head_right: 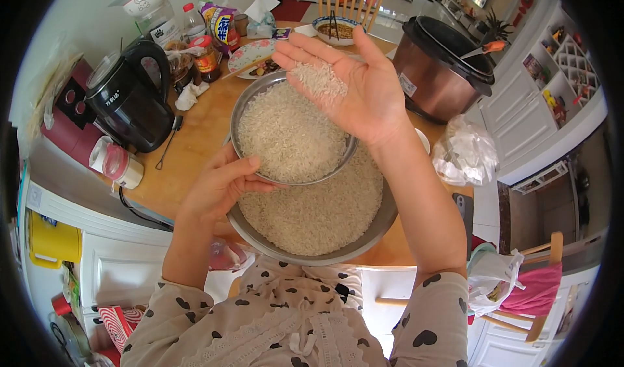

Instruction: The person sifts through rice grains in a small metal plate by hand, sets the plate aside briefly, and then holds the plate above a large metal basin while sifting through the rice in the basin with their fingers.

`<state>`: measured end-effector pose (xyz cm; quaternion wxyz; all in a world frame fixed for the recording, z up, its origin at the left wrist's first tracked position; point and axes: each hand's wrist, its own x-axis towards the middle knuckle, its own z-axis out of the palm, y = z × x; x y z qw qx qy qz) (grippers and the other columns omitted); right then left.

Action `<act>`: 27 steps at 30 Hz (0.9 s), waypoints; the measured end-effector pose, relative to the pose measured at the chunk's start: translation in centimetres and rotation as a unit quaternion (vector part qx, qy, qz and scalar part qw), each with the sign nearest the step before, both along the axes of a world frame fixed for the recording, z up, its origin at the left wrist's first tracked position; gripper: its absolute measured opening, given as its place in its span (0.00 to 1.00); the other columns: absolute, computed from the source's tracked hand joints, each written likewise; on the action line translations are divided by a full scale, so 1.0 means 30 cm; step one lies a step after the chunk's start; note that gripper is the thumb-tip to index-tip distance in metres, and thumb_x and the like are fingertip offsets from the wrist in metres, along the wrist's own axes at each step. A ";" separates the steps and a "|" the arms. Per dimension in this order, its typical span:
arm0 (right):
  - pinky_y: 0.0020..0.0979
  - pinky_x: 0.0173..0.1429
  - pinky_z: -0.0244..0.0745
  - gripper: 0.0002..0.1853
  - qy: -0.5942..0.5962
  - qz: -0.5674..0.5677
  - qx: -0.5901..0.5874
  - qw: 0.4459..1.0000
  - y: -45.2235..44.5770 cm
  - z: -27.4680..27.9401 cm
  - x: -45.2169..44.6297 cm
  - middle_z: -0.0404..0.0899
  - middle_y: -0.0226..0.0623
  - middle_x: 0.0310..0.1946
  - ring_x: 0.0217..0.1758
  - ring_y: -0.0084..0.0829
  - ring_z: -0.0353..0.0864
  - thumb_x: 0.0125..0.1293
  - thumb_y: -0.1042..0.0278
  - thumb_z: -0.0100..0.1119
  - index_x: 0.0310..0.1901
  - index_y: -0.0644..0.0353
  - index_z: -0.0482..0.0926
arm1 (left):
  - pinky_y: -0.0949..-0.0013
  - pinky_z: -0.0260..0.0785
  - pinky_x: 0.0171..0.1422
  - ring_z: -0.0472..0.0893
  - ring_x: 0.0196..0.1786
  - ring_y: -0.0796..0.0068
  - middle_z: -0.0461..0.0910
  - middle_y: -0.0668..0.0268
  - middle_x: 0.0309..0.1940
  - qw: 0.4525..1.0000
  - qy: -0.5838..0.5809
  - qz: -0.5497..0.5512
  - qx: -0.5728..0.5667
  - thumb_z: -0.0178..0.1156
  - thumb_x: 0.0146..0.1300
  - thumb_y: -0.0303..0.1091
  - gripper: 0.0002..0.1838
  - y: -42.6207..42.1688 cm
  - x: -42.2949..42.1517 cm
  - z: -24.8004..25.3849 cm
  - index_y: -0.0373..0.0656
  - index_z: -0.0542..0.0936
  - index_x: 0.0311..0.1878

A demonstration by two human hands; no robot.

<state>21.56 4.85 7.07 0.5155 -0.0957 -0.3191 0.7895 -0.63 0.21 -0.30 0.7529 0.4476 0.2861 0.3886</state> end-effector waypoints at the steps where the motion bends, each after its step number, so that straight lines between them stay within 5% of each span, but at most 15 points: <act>1: 0.37 0.72 0.57 0.38 -0.004 -0.002 0.002 1.000 -0.001 0.003 -0.002 0.57 0.57 0.67 0.72 0.45 0.57 0.72 0.42 0.29 0.66 0.75 0.55 | 0.67 0.77 0.48 0.83 0.46 0.62 0.76 0.56 0.52 1.000 -0.001 -0.001 -0.002 0.56 0.65 0.34 0.27 0.001 0.000 0.000 0.38 0.61 0.64; 8: 0.38 0.73 0.54 0.41 -0.009 -0.002 0.006 1.000 0.003 0.007 0.002 0.58 0.57 0.67 0.72 0.44 0.57 0.71 0.38 0.29 0.67 0.74 0.55 | 0.68 0.77 0.48 0.82 0.46 0.62 0.75 0.55 0.53 1.000 0.002 0.007 -0.004 0.56 0.65 0.33 0.27 -0.006 0.002 0.007 0.38 0.60 0.64; 14: 0.35 0.72 0.54 0.42 -0.106 -0.018 0.066 0.992 0.007 0.009 -0.003 0.66 0.52 0.63 0.70 0.40 0.60 0.71 0.36 0.25 0.62 0.75 0.65 | 0.67 0.77 0.49 0.82 0.47 0.62 0.74 0.56 0.54 1.000 -0.014 0.002 -0.002 0.56 0.65 0.34 0.28 -0.001 -0.001 -0.005 0.38 0.59 0.65; 17: 0.32 0.71 0.54 0.43 -0.328 -0.048 0.228 0.915 0.033 -0.021 0.000 0.71 0.48 0.60 0.69 0.38 0.62 0.70 0.33 0.25 0.58 0.70 0.72 | 0.67 0.77 0.49 0.82 0.47 0.62 0.74 0.56 0.54 1.000 -0.010 -0.005 -0.008 0.57 0.64 0.34 0.29 -0.005 -0.001 0.003 0.38 0.59 0.65; 20: 0.30 0.67 0.59 0.40 -0.512 -0.120 0.271 0.806 -0.006 -0.004 0.011 0.77 0.44 0.54 0.62 0.33 0.70 0.70 0.34 0.28 0.53 0.66 0.77 | 0.67 0.77 0.49 0.82 0.47 0.62 0.74 0.56 0.54 1.000 -0.014 -0.015 -0.009 0.56 0.65 0.34 0.28 0.001 -0.006 -0.003 0.38 0.59 0.65; 23: 0.29 0.58 0.67 0.39 -0.600 -0.140 0.303 0.727 -0.034 0.038 0.041 0.81 0.42 0.44 0.50 0.30 0.77 0.70 0.34 0.31 0.46 0.64 0.81 | 0.67 0.77 0.49 0.82 0.47 0.61 0.74 0.56 0.54 1.000 -0.018 -0.008 -0.006 0.56 0.65 0.34 0.28 -0.002 -0.005 -0.004 0.38 0.59 0.65; 27: 0.31 0.46 0.70 0.38 -0.682 -0.018 0.328 0.654 -0.068 0.099 0.078 0.81 0.37 0.31 0.36 0.29 0.77 0.71 0.36 0.29 0.33 0.63 0.83 | 0.67 0.77 0.49 0.82 0.47 0.61 0.74 0.56 0.54 1.000 -0.022 -0.008 -0.002 0.56 0.65 0.33 0.28 0.002 -0.005 -0.010 0.38 0.59 0.65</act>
